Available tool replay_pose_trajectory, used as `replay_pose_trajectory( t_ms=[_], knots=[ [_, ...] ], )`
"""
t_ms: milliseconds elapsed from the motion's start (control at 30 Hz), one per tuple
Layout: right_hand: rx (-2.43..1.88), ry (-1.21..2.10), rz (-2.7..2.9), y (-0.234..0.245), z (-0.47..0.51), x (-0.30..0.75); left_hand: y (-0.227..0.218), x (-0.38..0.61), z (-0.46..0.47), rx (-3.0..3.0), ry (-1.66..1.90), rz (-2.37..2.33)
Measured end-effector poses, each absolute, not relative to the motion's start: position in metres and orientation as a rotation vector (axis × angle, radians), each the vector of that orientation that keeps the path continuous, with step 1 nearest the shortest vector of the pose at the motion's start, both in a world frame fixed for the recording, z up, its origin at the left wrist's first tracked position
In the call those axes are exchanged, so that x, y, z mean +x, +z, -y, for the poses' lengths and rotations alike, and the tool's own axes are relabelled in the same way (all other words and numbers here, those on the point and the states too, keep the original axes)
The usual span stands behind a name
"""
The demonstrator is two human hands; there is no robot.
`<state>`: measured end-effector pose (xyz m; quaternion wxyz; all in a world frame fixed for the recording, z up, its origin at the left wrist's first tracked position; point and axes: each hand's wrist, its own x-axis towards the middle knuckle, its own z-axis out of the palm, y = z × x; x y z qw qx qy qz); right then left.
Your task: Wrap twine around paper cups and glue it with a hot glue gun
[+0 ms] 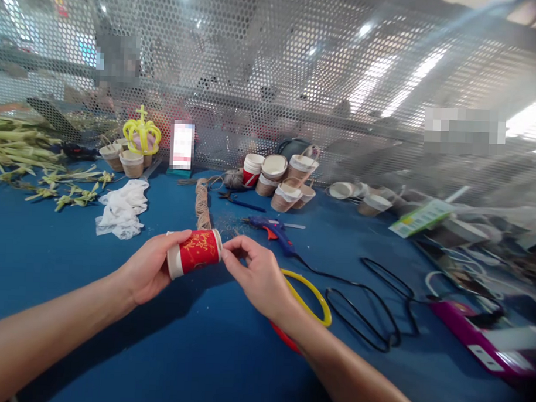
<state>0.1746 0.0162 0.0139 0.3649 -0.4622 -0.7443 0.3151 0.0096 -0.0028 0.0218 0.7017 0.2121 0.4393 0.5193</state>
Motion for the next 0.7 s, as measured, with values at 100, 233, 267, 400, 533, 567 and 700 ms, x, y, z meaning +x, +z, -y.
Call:
replay_pose_trajectory(
  t_ms=[100, 233, 267, 400, 533, 567, 700],
  knots=[
    [-1.183, 0.911, 1.851, 0.014, -0.019, 0.176, 0.02, 0.007, 0.004, 0.647, 1.11, -0.936],
    [-1.174, 1.052, 1.763, 0.018, -0.023, 0.179, 0.021, 0.002, 0.006, 1.125, 1.018, -1.031],
    [-1.173, 1.068, 1.751, 0.019, -0.023, 0.179, 0.022, 0.002, 0.007, 1.234, 0.998, -1.074],
    [-1.178, 1.087, 1.736, 0.022, -0.022, 0.18, 0.022, 0.002, 0.008, 1.42, 0.965, -1.126],
    [-1.173, 1.028, 1.777, 0.02, -0.019, 0.179, 0.019, 0.001, 0.005, 1.315, 0.993, -1.05],
    [-1.158, 0.968, 1.805, 0.019, -0.018, 0.179, 0.019, -0.001, 0.003, 1.242, 0.998, -1.016],
    [-0.929, 0.569, 1.99, 0.016, -0.015, 0.178, 0.024, -0.006, -0.004, 0.79, 1.031, -0.932]
  ],
)
